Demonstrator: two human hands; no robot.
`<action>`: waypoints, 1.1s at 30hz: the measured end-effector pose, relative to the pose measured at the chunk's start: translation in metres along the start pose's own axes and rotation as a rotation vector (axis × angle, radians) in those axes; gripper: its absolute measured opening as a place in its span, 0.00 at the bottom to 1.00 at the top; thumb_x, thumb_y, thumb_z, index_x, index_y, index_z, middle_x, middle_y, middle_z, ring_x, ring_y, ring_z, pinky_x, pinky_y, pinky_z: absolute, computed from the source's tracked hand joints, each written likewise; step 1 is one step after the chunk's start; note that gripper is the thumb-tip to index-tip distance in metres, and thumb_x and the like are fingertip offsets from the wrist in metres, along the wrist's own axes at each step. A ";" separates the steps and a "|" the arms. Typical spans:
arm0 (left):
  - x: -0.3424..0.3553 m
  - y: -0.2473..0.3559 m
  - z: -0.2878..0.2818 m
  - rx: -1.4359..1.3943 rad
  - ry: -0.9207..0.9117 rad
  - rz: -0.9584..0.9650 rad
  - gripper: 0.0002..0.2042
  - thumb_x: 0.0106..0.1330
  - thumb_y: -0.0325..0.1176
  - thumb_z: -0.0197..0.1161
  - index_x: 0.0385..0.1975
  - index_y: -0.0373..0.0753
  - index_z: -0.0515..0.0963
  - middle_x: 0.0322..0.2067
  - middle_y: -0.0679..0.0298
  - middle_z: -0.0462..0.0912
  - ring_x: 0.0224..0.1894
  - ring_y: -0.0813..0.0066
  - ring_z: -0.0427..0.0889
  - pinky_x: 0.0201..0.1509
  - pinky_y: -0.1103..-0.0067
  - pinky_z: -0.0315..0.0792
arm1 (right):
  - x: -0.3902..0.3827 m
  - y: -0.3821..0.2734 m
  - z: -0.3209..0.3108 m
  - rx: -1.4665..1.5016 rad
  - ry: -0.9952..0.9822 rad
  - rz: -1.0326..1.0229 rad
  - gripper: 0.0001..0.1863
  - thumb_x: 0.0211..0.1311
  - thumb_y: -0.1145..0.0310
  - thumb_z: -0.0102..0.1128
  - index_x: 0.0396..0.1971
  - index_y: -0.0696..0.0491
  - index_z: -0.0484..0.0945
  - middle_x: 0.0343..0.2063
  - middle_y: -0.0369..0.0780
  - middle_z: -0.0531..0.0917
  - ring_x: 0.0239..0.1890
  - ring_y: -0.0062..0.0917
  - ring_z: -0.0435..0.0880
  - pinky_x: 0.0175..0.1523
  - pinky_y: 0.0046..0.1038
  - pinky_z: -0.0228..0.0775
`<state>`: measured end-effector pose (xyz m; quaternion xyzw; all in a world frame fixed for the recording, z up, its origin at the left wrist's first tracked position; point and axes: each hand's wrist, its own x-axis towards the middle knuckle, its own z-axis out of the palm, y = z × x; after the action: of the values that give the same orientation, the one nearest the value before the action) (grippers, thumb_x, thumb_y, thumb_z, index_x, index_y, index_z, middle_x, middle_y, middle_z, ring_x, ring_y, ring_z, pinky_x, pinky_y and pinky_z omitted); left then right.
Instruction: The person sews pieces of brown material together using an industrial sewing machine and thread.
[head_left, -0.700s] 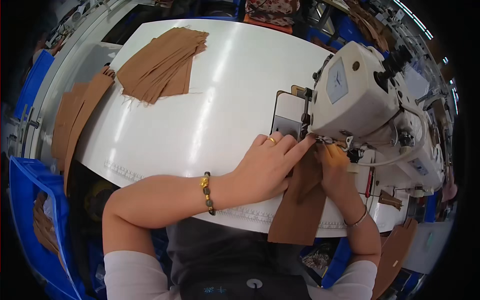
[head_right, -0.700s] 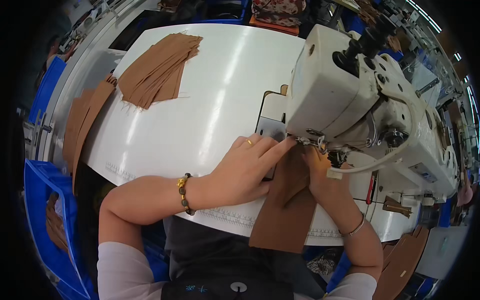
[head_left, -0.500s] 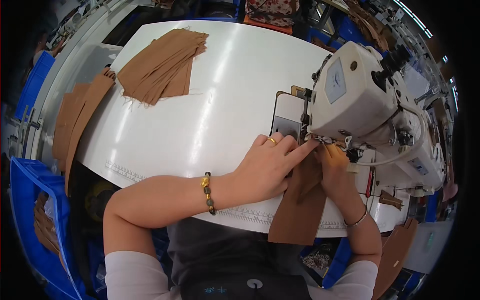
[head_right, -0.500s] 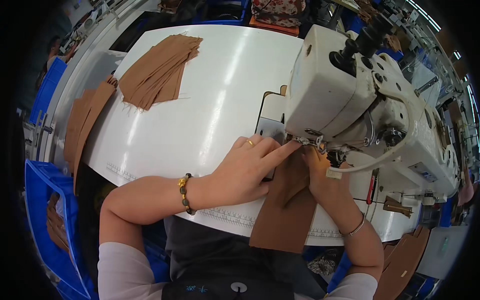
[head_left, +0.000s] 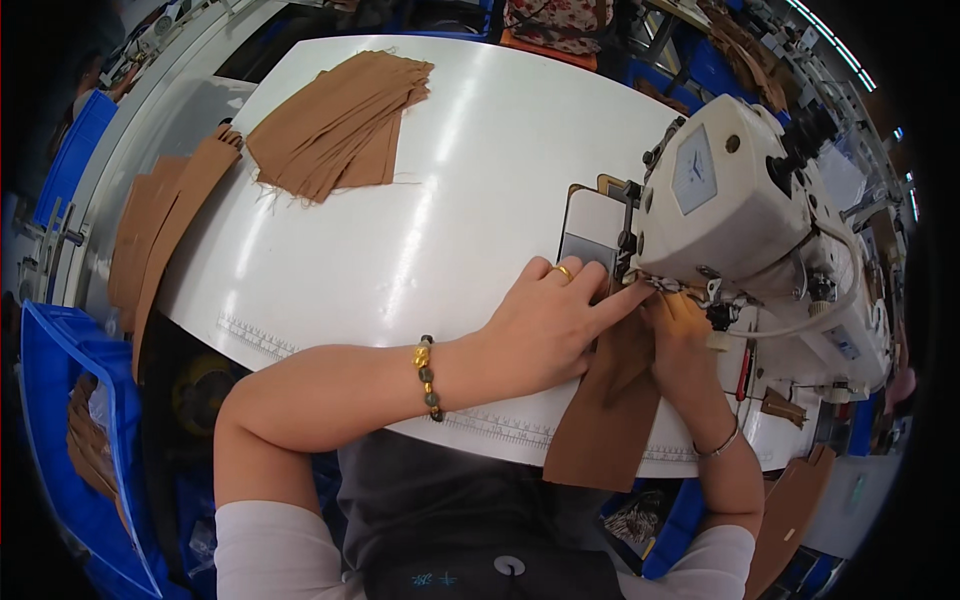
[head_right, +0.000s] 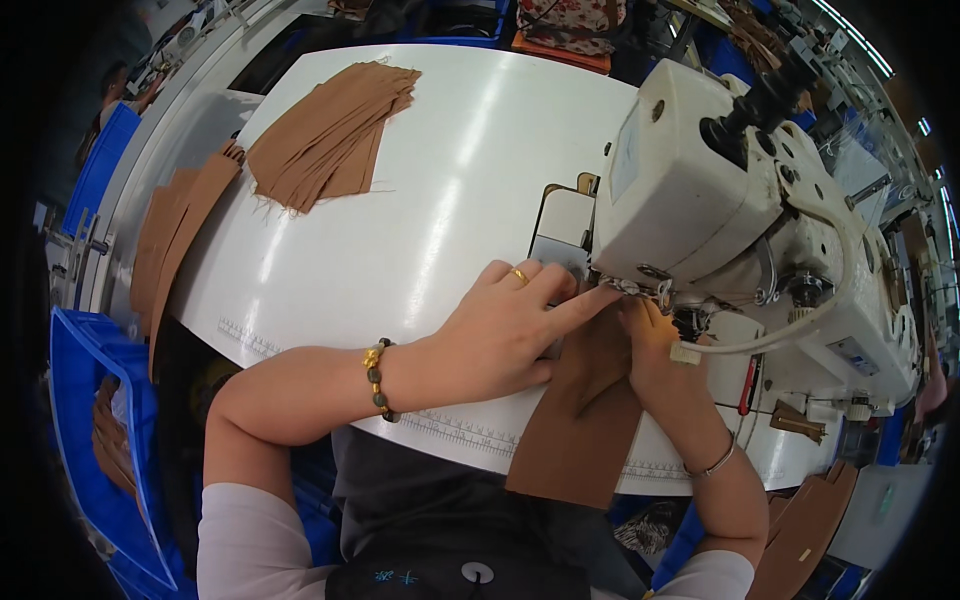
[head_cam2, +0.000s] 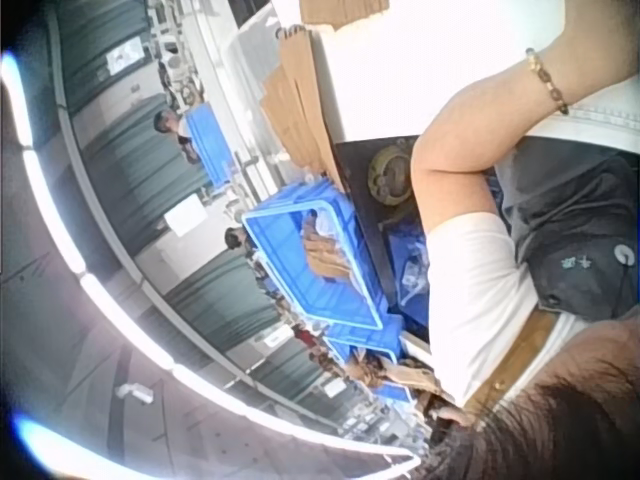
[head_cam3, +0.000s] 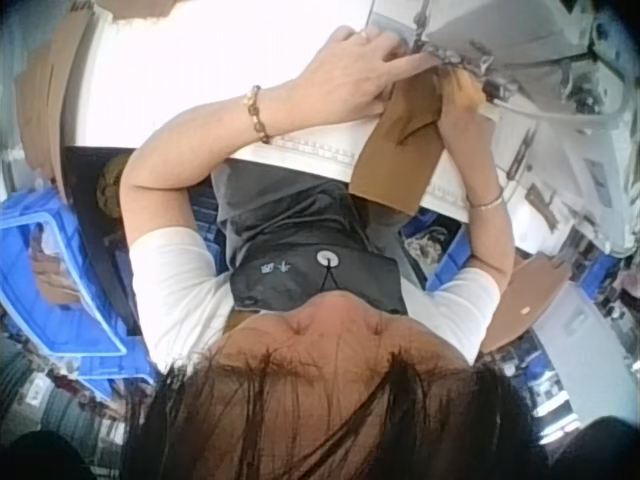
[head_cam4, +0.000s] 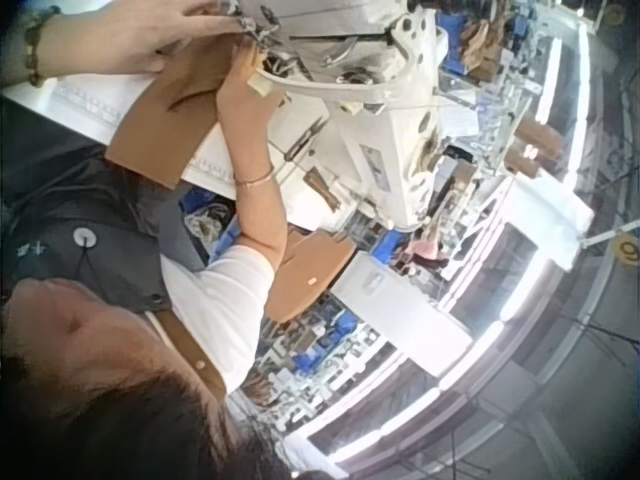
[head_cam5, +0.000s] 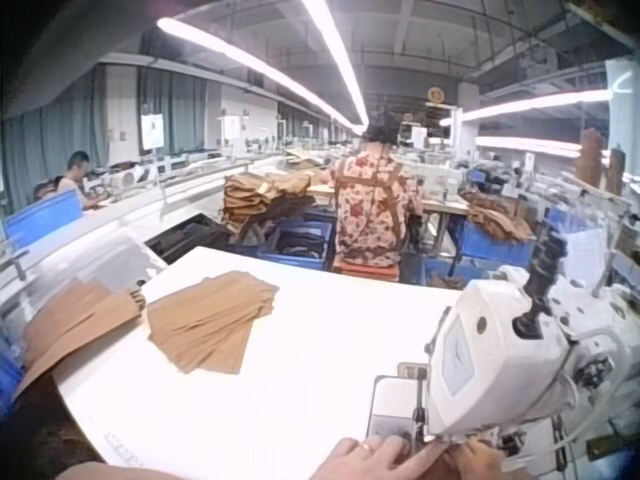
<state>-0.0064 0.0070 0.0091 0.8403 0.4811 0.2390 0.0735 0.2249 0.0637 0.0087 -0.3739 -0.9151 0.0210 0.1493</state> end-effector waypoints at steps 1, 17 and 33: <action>0.000 0.000 0.000 -0.028 0.013 -0.002 0.47 0.50 0.32 0.73 0.76 0.50 0.61 0.44 0.63 0.74 0.45 0.64 0.75 0.50 0.69 0.66 | 0.000 0.001 0.000 -0.060 0.016 -0.015 0.17 0.65 0.75 0.58 0.55 0.57 0.78 0.45 0.46 0.85 0.44 0.44 0.86 0.44 0.40 0.78; 0.016 0.005 0.007 -0.593 0.377 -0.339 0.10 0.63 0.32 0.74 0.40 0.35 0.88 0.22 0.63 0.82 0.22 0.79 0.77 0.27 0.80 0.70 | -0.003 0.013 0.013 -0.176 0.068 -0.048 0.14 0.69 0.69 0.58 0.52 0.53 0.79 0.44 0.40 0.87 0.40 0.37 0.89 0.40 0.38 0.79; 0.031 0.015 0.022 -0.942 0.484 -0.594 0.06 0.63 0.29 0.73 0.33 0.33 0.87 0.18 0.75 0.74 0.23 0.92 0.67 0.26 0.86 0.64 | -0.002 0.012 0.012 -0.162 0.113 -0.096 0.14 0.65 0.71 0.61 0.50 0.55 0.81 0.42 0.42 0.87 0.43 0.38 0.88 0.46 0.38 0.79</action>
<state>0.0283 0.0273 0.0057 0.4689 0.5405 0.5797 0.3898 0.2312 0.0717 -0.0047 -0.3409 -0.9209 -0.0816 0.1709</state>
